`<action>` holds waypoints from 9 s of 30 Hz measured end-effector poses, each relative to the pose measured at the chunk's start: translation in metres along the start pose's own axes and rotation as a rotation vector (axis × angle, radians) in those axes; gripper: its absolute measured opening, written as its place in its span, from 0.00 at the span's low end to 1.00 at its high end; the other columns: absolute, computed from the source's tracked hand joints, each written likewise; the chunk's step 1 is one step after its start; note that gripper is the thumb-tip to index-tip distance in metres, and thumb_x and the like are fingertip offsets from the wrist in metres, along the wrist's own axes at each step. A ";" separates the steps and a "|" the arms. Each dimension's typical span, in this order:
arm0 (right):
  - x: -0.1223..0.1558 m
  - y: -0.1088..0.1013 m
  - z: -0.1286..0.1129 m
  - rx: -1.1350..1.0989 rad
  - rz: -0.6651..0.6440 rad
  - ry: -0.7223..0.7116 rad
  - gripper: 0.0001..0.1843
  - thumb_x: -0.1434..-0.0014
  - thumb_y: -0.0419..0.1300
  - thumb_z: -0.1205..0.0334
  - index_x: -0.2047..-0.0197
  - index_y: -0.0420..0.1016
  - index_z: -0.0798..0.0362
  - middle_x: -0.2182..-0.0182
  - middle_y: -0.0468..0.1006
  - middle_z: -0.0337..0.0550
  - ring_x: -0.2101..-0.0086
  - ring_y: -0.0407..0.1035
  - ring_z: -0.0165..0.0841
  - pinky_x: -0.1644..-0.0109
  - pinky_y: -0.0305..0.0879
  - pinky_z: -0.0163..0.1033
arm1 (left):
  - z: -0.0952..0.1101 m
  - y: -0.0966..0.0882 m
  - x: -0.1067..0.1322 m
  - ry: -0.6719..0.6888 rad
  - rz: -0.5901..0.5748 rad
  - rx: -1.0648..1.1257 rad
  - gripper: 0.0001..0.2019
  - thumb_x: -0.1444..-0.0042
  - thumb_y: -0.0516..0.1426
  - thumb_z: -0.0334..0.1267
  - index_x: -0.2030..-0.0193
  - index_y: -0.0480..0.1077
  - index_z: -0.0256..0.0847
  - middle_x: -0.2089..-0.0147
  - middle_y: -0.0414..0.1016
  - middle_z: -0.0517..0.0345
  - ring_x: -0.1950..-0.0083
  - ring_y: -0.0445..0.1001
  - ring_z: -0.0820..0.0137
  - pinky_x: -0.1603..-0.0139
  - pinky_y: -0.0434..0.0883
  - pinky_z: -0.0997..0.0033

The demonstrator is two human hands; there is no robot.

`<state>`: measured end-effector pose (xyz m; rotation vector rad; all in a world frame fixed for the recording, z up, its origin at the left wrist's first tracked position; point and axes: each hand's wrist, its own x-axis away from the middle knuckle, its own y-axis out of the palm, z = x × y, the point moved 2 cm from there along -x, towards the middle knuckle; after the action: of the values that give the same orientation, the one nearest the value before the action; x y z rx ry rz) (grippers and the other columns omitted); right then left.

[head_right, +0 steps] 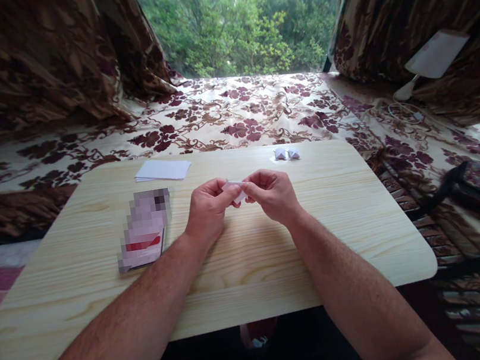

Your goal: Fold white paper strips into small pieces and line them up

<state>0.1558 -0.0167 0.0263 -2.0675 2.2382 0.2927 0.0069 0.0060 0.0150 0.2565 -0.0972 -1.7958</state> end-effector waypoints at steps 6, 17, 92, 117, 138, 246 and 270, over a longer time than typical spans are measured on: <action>0.001 0.002 0.001 0.060 0.022 -0.028 0.14 0.50 0.72 0.52 0.69 0.80 0.54 0.76 0.80 0.40 0.76 0.73 0.30 0.72 0.71 0.36 | 0.000 0.000 -0.001 -0.013 0.030 0.020 0.13 0.53 0.68 0.41 0.76 0.71 0.37 0.78 0.74 0.59 0.75 0.70 0.74 0.71 0.66 0.73; 0.000 0.002 -0.001 0.063 -0.017 -0.063 0.12 0.48 0.71 0.54 0.69 0.78 0.54 0.77 0.81 0.40 0.77 0.74 0.30 0.72 0.70 0.34 | 0.001 0.001 0.000 0.016 -0.010 -0.022 0.13 0.50 0.67 0.41 0.75 0.71 0.37 0.76 0.73 0.60 0.74 0.70 0.74 0.70 0.66 0.73; 0.001 0.003 0.000 0.178 0.059 -0.056 0.07 0.48 0.65 0.60 0.73 0.75 0.53 0.78 0.77 0.37 0.77 0.70 0.29 0.71 0.68 0.35 | -0.002 0.002 0.001 0.005 -0.087 -0.174 0.11 0.51 0.65 0.39 0.76 0.70 0.37 0.77 0.71 0.60 0.75 0.66 0.75 0.73 0.62 0.74; 0.002 0.004 0.001 0.167 0.073 -0.067 0.07 0.46 0.64 0.60 0.72 0.74 0.54 0.78 0.75 0.36 0.77 0.69 0.28 0.71 0.67 0.35 | -0.005 0.004 0.001 -0.015 -0.077 -0.168 0.09 0.50 0.64 0.39 0.74 0.71 0.38 0.76 0.72 0.61 0.75 0.67 0.75 0.72 0.63 0.74; 0.001 0.003 0.000 0.212 0.070 -0.066 0.06 0.47 0.63 0.61 0.72 0.73 0.54 0.79 0.74 0.36 0.77 0.66 0.27 0.72 0.63 0.34 | -0.005 0.006 0.002 0.030 -0.062 -0.193 0.13 0.54 0.68 0.42 0.74 0.71 0.37 0.77 0.67 0.64 0.75 0.62 0.77 0.73 0.60 0.75; 0.000 0.003 0.001 0.196 0.000 -0.030 0.08 0.49 0.66 0.59 0.73 0.74 0.54 0.79 0.73 0.36 0.78 0.62 0.26 0.74 0.56 0.35 | -0.003 -0.003 -0.004 0.003 0.069 -0.018 0.09 0.54 0.67 0.40 0.71 0.74 0.38 0.74 0.72 0.62 0.72 0.66 0.75 0.69 0.63 0.73; -0.001 0.001 0.001 0.197 0.037 -0.021 0.04 0.51 0.63 0.65 0.75 0.74 0.55 0.81 0.70 0.34 0.79 0.60 0.25 0.75 0.52 0.34 | -0.003 -0.003 -0.004 0.074 0.049 -0.102 0.09 0.48 0.64 0.41 0.71 0.74 0.37 0.74 0.71 0.61 0.72 0.65 0.75 0.70 0.62 0.74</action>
<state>0.1548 -0.0158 0.0253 -1.9159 2.1965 0.0914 0.0056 0.0109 0.0118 0.2450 0.0406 -1.7347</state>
